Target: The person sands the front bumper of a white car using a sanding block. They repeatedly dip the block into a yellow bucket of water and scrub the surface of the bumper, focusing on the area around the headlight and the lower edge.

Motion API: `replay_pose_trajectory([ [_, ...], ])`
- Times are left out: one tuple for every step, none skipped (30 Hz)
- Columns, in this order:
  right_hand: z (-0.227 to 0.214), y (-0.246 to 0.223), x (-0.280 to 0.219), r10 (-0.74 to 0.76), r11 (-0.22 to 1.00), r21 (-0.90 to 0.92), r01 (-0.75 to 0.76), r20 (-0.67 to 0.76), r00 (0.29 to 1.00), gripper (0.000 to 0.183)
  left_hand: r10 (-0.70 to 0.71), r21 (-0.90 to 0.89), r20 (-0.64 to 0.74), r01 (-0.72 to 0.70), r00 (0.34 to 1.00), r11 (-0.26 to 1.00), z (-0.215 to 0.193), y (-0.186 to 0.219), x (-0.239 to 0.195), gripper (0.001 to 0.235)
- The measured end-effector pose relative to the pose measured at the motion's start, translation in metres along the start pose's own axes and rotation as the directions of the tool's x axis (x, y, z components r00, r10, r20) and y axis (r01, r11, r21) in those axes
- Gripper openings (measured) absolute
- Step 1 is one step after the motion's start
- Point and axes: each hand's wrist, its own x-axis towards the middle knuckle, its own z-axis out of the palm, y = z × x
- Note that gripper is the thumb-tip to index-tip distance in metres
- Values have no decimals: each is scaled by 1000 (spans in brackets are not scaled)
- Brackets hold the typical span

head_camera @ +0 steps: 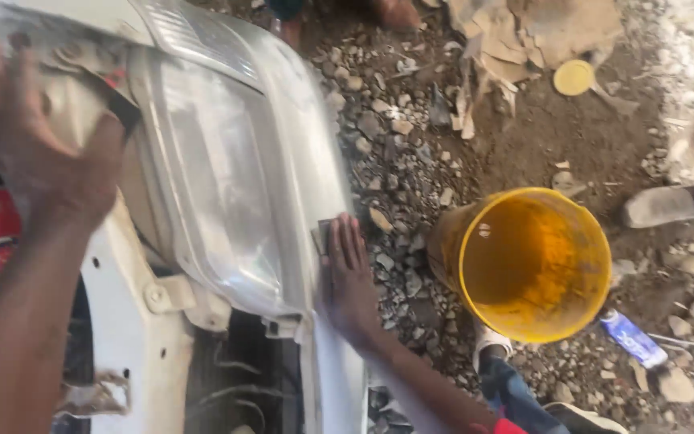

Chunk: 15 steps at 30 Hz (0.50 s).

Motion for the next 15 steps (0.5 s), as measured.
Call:
replay_pose_trajectory([
  [2,-7,-14,40,990,-137,-35,36,999,63,-117,-34,-10,116,993,993,-2,5,-2,85],
  [4,-15,-27,86,960,-272,-66,65,994,67,-231,-71,-14,230,973,971,-4,8,-2,88],
  [17,-10,-65,83,954,-294,-65,49,995,67,-227,-95,-29,224,973,970,-12,31,-3,88],
  [31,-5,-103,-9,942,-335,18,29,1000,66,-396,-112,-11,393,918,913,-22,53,-4,82],
  [44,-3,-147,-105,924,-367,109,31,994,65,-563,-111,16,561,826,820,-40,76,-14,77],
  [43,0,-164,-114,918,-379,119,36,993,65,-570,-123,9,567,821,815,-52,100,-29,77],
  [48,3,-174,-120,896,-427,118,23,992,74,-532,-52,126,541,837,839,-65,118,-41,93],
  [53,8,-183,-128,872,-475,117,9,992,84,-493,14,243,505,835,863,-76,135,-53,111],
  [52,7,-180,-135,860,-496,120,7,991,84,-492,-10,236,509,838,861,-74,129,-67,111],
  [52,7,-177,-158,896,-424,131,-28,987,71,-504,10,158,509,849,860,-70,124,-81,112],
  [50,4,-185,-156,925,-358,124,-61,986,62,-510,20,104,511,854,859,-64,120,-99,114],
  [30,0,-184,-141,915,-388,107,-60,988,62,-509,-13,120,514,852,858,-32,90,-125,114],
  [16,-8,-182,-71,958,-278,70,4,997,70,-576,86,37,572,817,816,-6,57,-157,93],
  [3,-18,-180,-7,986,-168,20,74,997,81,-628,179,-52,626,776,759,19,24,-189,82],
  [25,22,-215,-30,986,-160,44,85,996,81,-637,187,-73,638,767,747,-5,53,-157,82],
])
